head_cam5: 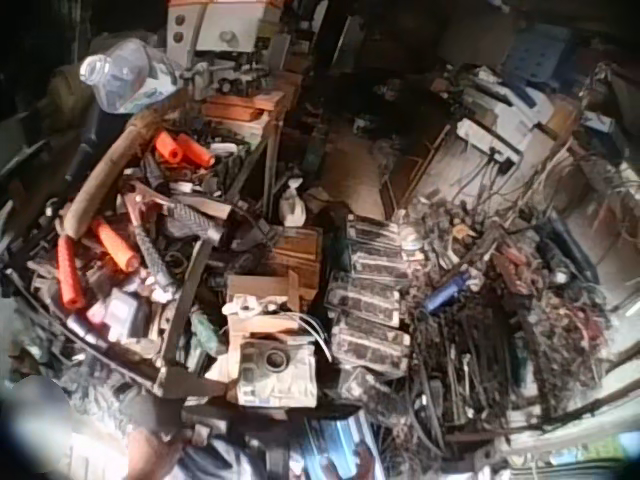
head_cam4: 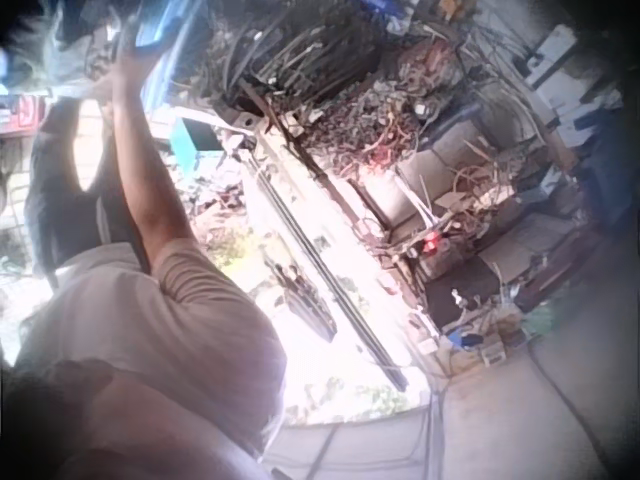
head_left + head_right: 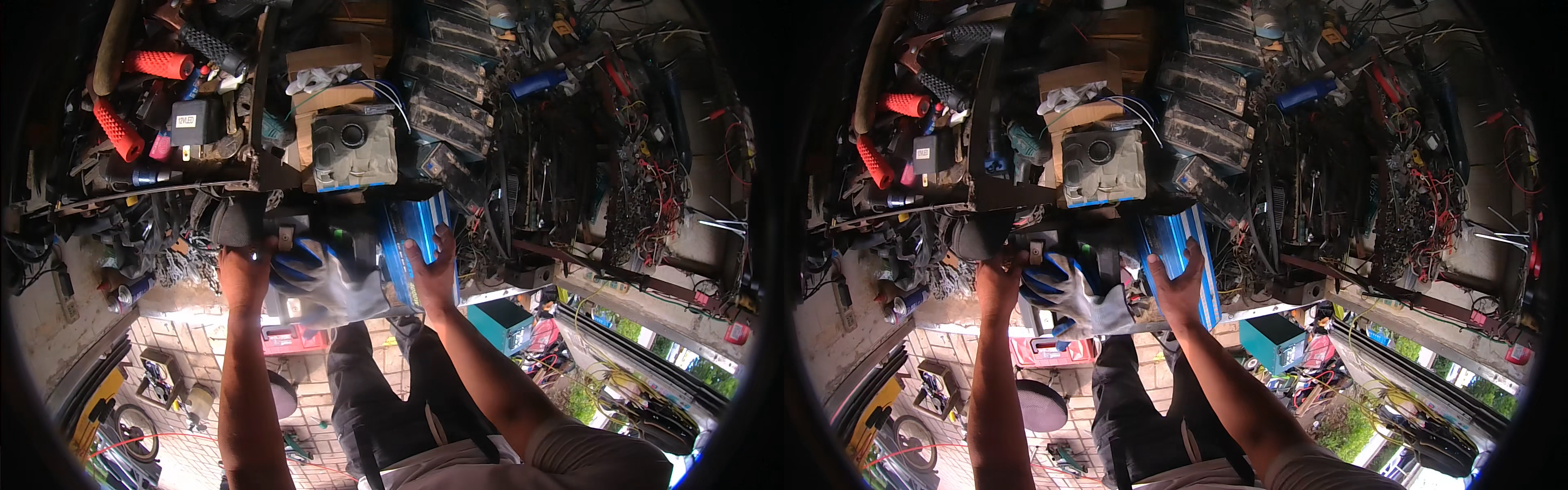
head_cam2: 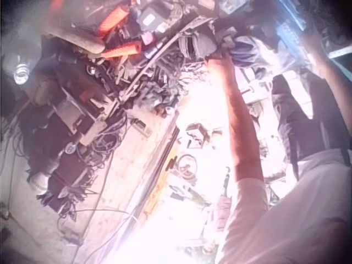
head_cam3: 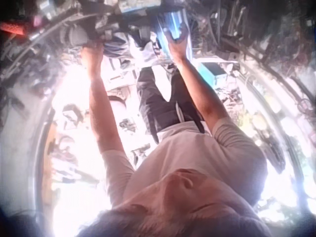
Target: The person carries a blue power inverter into a cluttered workshop and places it on a workbench. They connect a multimeter to the inverter's terminals, observe the display, and then disconnect the leads. The person then moves to a shelf and picks up a small box.
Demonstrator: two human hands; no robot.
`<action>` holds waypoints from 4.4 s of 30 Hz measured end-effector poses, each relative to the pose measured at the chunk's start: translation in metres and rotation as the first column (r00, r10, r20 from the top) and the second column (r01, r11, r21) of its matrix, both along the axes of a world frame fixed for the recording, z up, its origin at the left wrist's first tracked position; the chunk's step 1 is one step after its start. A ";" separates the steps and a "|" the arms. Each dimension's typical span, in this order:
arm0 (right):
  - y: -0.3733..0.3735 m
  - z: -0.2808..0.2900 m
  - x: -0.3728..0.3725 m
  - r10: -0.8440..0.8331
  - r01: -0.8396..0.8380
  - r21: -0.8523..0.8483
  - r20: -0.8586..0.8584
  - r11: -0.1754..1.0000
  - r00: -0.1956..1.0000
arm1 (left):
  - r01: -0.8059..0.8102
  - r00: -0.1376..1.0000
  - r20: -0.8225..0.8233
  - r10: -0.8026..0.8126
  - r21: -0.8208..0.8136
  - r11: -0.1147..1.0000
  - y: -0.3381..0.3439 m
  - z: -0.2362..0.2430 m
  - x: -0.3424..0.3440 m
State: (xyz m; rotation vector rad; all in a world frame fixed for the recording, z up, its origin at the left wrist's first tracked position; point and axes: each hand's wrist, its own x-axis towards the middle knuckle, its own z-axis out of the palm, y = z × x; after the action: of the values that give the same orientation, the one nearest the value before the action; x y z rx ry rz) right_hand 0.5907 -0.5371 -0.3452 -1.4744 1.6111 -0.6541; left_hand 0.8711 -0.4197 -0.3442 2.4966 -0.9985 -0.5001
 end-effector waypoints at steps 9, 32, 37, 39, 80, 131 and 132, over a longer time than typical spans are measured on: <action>-0.035 -0.091 -0.104 0.356 -0.306 0.198 -0.316 0.931 0.880 | -0.659 0.667 -0.476 0.572 -0.019 0.752 0.125 0.035 -0.087; 0.068 0.111 -0.238 0.549 -0.553 -0.065 -0.068 0.831 0.833 | -0.729 -0.396 -0.893 -0.214 0.164 0.665 0.067 -0.038 -0.310; 0.087 0.099 -0.252 0.458 -0.461 -0.110 -0.052 0.881 0.887 | -0.514 0.429 -0.876 -0.220 -0.437 0.738 0.009 0.086 -0.278; 0.083 0.105 -0.258 0.481 -0.483 -0.028 -0.050 0.875 0.875 | -0.120 0.670 -0.653 -0.353 -0.564 0.817 0.013 0.104 -0.269; 0.114 0.051 -0.317 0.521 -0.554 0.321 0.189 0.768 0.832 | 0.451 0.727 -0.386 -0.567 -0.354 0.819 0.000 0.130 -0.306; 0.133 0.056 -0.300 -0.202 -0.327 0.672 0.582 0.664 0.787 | -0.592 -0.427 -0.875 0.228 0.461 0.661 0.126 -0.039 -0.316; 0.134 0.056 -0.300 -0.223 -0.323 0.685 0.581 0.654 0.783 | -0.591 -0.427 -0.875 0.230 0.462 0.661 0.125 -0.038 -0.315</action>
State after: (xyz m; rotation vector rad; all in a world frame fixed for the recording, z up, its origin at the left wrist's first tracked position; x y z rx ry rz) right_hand 0.2910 -0.4033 -0.2897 -0.5505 1.0622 -0.2880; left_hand 0.5560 -0.2949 -0.3821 1.0621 0.6969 -1.5121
